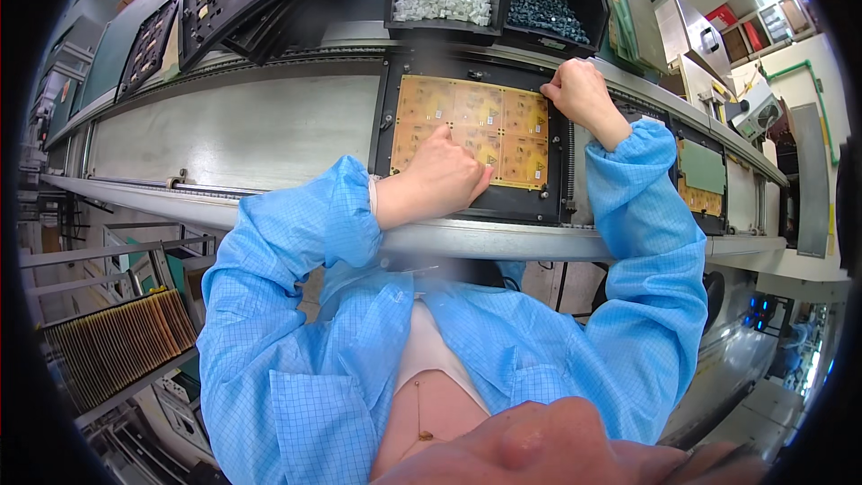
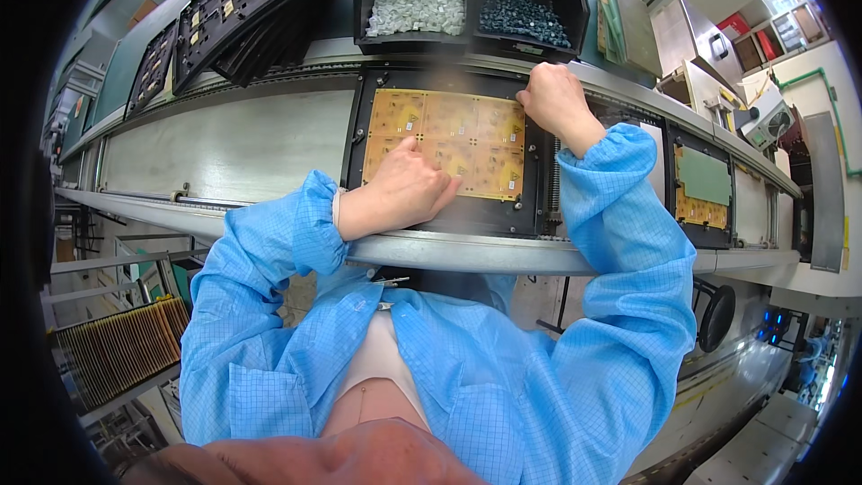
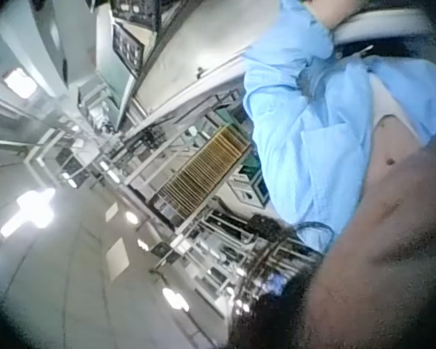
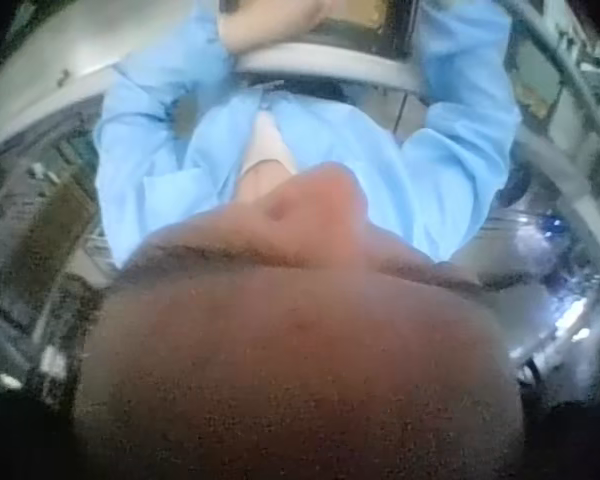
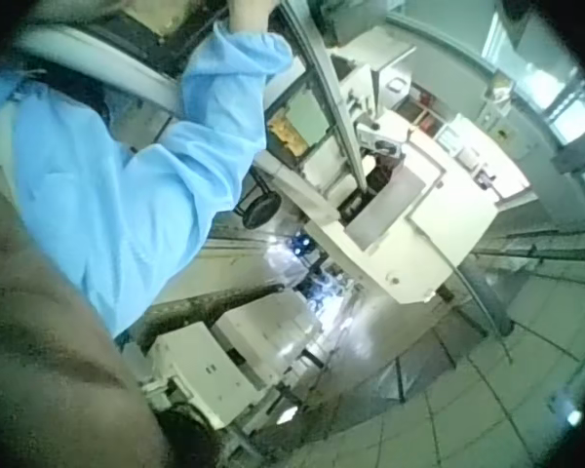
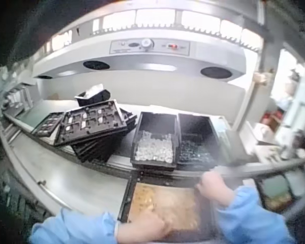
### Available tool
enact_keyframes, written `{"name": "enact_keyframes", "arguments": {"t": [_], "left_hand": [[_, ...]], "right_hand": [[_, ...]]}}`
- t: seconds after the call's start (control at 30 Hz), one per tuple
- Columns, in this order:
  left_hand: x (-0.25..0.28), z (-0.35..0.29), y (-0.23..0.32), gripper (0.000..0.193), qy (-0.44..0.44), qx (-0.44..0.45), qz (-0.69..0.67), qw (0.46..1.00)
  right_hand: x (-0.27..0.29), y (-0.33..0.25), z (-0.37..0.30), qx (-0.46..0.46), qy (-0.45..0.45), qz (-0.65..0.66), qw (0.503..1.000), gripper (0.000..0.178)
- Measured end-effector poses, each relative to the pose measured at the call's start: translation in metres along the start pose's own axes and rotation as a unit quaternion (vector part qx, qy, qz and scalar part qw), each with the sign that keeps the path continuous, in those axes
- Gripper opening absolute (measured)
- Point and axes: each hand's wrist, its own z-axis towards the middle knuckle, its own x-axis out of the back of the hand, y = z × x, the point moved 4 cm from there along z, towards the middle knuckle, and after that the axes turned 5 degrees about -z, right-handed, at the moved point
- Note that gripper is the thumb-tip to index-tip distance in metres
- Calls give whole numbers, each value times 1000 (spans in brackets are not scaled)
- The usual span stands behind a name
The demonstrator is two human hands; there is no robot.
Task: Assembling electronic components onto printed circuit boards on a factory production line.
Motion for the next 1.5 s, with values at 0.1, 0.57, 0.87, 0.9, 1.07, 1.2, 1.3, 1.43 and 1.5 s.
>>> {"name": "enact_keyframes", "arguments": {"t": [0.1, 0.57, 0.87, 0.9, 1.07, 1.2, 1.3, 1.43, 1.5], "left_hand": [[8, -4, -3, 48, -1, -14, -11, 1000], [36, 13, -119, 7, 206, 87, 48, 973], [54, 17, -126, 7, 136, -40, -113, 984], [54, 17, -126, 8, 124, -43, -121, 984], [59, 18, -129, 7, 100, -53, -132, 985], [60, 18, -130, 8, 79, -62, -126, 987], [59, 18, -129, 8, 81, -70, -124, 986], [62, 18, -127, 9, 59, -75, -97, 991], [61, 19, -124, 13, 47, -76, -59, 994]], "right_hand": [[-5, 2, -6, -5, 13, 15, 1000, 22], [-8, -63, -1, 135, 85, 76, 984, 18], [-18, -60, 19, 185, 60, 148, 970, 12], [-18, -58, 20, 188, 40, 183, 964, 11], [-10, -52, 23, 288, 28, 209, 934, 10], [-4, -55, 26, 321, -11, 194, 927, 9], [-3, -53, 28, 333, -22, 194, 923, 9], [-5, -50, 28, 319, -16, 217, 922, 9], [-4, -50, 28, 330, -14, 217, 919, 9]]}}
